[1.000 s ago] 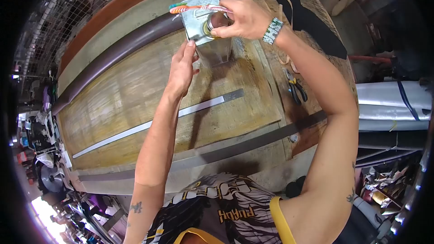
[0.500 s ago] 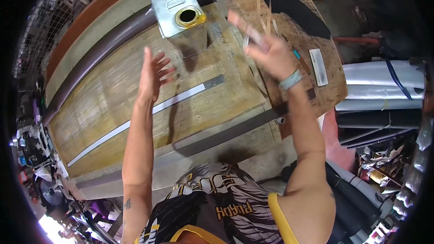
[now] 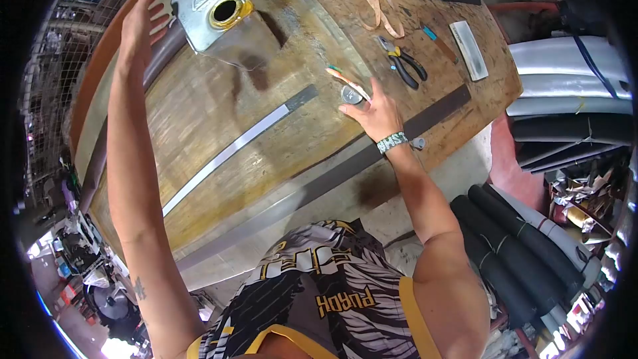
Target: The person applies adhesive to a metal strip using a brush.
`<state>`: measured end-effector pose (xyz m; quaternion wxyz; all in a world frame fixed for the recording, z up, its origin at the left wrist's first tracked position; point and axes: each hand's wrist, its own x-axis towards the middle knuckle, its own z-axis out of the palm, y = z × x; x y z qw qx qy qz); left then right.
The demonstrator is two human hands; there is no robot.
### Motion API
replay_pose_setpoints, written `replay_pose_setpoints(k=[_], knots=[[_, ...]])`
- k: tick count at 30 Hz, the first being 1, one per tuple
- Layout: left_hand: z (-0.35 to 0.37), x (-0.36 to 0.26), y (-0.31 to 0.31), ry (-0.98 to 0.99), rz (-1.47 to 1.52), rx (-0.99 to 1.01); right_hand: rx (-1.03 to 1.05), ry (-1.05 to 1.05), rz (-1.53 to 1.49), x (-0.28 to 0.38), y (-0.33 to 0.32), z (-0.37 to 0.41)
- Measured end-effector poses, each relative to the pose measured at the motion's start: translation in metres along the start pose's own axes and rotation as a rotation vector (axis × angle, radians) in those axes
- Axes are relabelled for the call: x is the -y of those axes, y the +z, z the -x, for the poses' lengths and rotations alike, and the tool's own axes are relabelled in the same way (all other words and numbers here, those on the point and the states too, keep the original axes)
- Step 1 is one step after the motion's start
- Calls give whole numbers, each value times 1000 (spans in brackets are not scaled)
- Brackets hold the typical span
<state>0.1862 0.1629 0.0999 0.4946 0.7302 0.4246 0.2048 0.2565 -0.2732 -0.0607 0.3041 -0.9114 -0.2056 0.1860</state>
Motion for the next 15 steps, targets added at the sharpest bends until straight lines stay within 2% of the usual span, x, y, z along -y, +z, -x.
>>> replay_pose_setpoints(k=[3,5,6,7,8,9,10,11,12,13,14,15], knots=[[0,-4,6,-15,140,13,-26,46,-266,-6,1,-1],[16,14,10,-22,333,-10,-26,-14,-650,-10,1,-16],[31,32,14,-80,451,-21,33,13,-659,12,-20,-24],[37,68,17,-102,441,-27,53,26,-639,27,-34,-38],[60,91,25,-220,443,8,22,-76,-511,40,-43,-60],[91,93,46,-509,495,-18,-32,-159,-517,71,-53,-80],[111,117,58,-530,564,206,-16,-219,-478,92,-55,-111],[129,109,77,-822,620,308,-15,-279,-477,129,-59,-134],[138,114,94,-948,795,424,-11,-337,-473,166,-56,-158],[142,122,108,-1067,973,542,-44,-423,-422,186,-39,-202],[141,120,119,-1069,1089,517,-79,-514,-375,208,-22,-238],[134,118,126,-1059,1206,492,-23,-511,-387,234,-14,-249]])
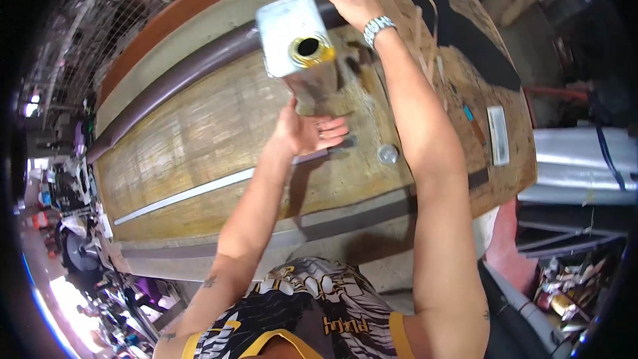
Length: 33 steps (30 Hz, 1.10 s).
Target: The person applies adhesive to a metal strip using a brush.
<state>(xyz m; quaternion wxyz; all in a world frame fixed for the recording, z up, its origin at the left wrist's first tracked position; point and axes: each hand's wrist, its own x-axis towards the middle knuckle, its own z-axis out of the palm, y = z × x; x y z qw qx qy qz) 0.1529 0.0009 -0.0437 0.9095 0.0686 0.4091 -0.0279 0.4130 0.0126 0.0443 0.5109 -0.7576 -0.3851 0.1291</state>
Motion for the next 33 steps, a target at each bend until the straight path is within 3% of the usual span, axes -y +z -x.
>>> replay_pose_setpoints(k=[1,2,4,5,6,8,9,11,12,14,16,17,19,24,29,31,32,33], knots=[[-5,-5,0,23,92,124,159,44,-25,7,13,-16],[-10,-13,-2,80,161,113,321,92,-38,12,24,-26],[10,-21,14,177,331,92,374,-72,149,12,34,-34],[15,-34,19,139,426,-19,321,-80,-20,8,39,-25],[15,-37,16,171,298,78,330,-60,-296,31,36,-2],[14,-37,7,233,24,249,319,-54,95,55,16,22],[20,-28,8,317,14,226,333,-81,22,73,11,44],[32,-17,11,326,130,484,333,-166,-149,84,13,77],[36,-12,9,355,203,625,284,-308,-115,81,18,87],[51,0,8,452,283,658,280,-290,24,120,13,116],[58,0,-7,480,295,758,283,-282,-102,148,18,127],[63,-2,-16,516,284,765,328,-310,-267,146,27,121],[76,-18,-25,578,252,805,345,-345,-214,176,41,119],[128,-74,-80,842,81,576,336,-400,-431,212,127,111],[139,-123,-167,887,-13,470,451,-326,-419,217,230,118],[128,-143,-216,558,-22,1053,429,-301,-247,206,261,125],[126,-141,-229,654,-138,603,410,-338,-237,203,272,125],[148,-131,-226,628,-255,161,392,-371,-228,198,279,126]])
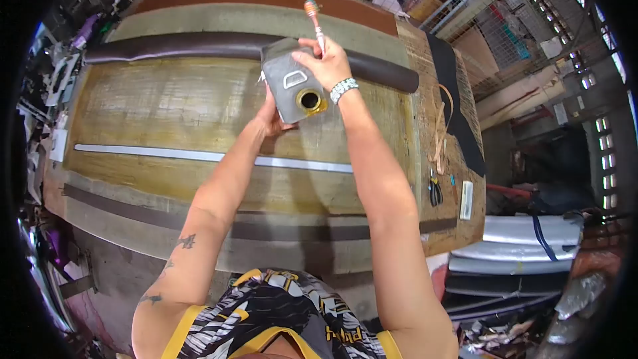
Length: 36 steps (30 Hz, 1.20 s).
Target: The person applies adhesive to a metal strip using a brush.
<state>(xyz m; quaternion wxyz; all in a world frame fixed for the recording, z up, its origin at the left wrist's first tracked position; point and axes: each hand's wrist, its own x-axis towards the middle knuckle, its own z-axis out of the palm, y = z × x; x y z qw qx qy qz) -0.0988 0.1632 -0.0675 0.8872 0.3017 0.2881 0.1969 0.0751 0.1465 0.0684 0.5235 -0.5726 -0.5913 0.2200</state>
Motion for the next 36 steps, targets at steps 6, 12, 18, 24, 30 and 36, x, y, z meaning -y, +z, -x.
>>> replay_pose_setpoints(k=[6,12,18,24,30,36], knots=[[51,-72,-33,65,-289,-381,35,61,-63,29,8,26],[90,-137,0,-19,-584,-56,-3,-62,-132,33,57,79],[79,-114,19,27,-791,-310,-24,-16,60,45,62,106],[43,-85,40,147,-867,-361,-69,86,-56,13,38,118],[65,-78,107,55,-1014,-379,-72,168,-363,-12,10,129],[28,-62,100,64,-1181,-551,-146,140,-22,-22,-21,139]])
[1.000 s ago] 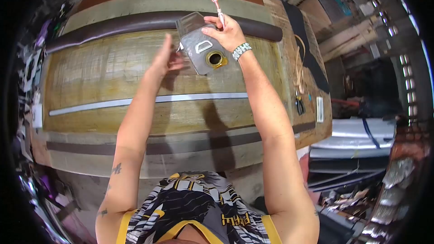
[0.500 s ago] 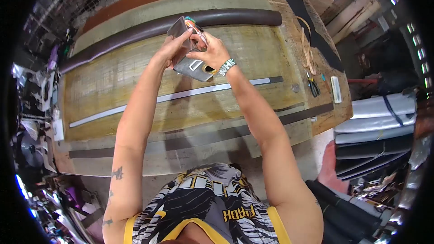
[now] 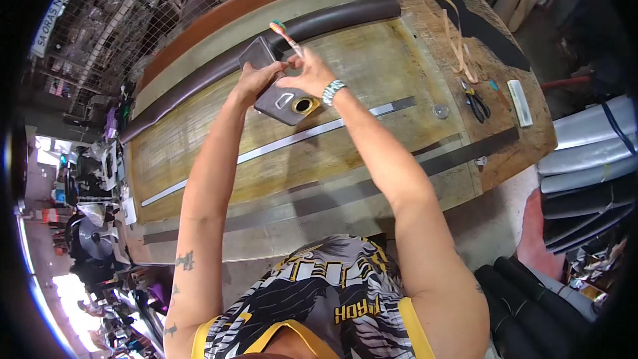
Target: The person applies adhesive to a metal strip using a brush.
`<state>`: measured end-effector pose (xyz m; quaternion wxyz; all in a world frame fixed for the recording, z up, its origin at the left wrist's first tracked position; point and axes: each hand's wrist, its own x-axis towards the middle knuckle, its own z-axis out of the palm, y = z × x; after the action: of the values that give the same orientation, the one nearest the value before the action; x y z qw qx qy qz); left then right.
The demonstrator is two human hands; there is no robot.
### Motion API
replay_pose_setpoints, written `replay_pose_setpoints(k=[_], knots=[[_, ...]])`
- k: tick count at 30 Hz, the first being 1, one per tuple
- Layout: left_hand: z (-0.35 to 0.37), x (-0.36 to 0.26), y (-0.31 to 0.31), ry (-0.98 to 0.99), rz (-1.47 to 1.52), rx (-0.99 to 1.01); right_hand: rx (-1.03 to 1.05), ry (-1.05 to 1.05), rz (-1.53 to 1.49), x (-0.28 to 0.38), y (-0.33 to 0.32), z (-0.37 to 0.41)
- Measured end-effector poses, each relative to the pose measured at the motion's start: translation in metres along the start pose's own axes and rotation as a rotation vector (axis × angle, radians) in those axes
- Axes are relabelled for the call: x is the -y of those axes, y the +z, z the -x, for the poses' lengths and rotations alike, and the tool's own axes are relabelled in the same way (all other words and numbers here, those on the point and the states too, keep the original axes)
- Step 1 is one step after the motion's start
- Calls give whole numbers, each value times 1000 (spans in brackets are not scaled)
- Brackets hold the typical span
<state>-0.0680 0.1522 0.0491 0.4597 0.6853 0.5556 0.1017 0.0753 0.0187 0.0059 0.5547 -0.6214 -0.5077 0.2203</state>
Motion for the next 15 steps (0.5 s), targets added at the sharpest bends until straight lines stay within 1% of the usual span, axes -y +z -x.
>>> replay_pose_setpoints(k=[1,2,3,6,9,12,15], knots=[[-1,3,5,-7,-12,-45,-37,41,-13,4,-14,6],[-3,6,13,-13,-24,-85,-67,80,48,2,-29,10],[3,3,18,-24,-27,-97,-97,120,115,-4,-46,16],[15,-2,33,-36,-48,-134,-122,266,185,-10,-92,53],[28,-7,46,-46,-125,-145,-159,177,208,-34,-109,105],[36,-17,53,-57,-216,-156,-72,198,341,-34,-106,154],[36,-21,65,-88,-294,-259,-141,178,385,-26,-88,180]])
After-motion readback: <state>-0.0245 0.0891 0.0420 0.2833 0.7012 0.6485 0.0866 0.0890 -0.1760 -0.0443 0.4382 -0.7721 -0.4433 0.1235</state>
